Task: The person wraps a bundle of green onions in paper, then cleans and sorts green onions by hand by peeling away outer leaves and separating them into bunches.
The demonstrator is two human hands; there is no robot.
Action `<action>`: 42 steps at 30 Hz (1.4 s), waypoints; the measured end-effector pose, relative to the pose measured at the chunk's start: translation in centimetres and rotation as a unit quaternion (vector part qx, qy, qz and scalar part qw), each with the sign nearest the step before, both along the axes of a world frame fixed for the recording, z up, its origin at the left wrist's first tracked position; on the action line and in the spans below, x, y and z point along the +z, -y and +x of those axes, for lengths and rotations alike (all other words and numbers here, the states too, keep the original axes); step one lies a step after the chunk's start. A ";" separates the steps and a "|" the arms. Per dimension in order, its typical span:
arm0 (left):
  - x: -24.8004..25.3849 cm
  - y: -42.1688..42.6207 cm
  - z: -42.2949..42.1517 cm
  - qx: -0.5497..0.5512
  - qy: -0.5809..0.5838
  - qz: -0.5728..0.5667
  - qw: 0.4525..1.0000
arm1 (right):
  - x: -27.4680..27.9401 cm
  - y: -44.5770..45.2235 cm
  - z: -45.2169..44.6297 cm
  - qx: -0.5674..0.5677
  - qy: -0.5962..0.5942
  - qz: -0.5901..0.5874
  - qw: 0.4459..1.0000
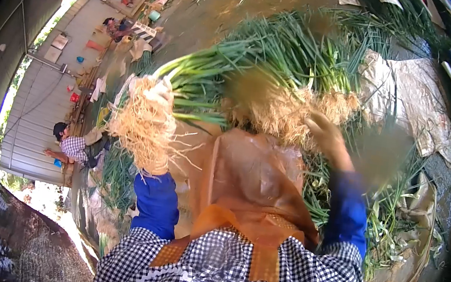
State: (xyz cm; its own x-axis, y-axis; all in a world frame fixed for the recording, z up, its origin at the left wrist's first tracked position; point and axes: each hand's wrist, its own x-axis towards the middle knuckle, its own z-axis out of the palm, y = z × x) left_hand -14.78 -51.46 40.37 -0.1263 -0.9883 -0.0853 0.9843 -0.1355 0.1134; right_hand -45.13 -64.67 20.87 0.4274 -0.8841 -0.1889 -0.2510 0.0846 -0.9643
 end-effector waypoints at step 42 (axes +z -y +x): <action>-33.6 -33.1 13.9 0.297 0.274 0.371 0.836 | -9.2 8.6 1.5 -0.048 -0.164 -0.073 0.983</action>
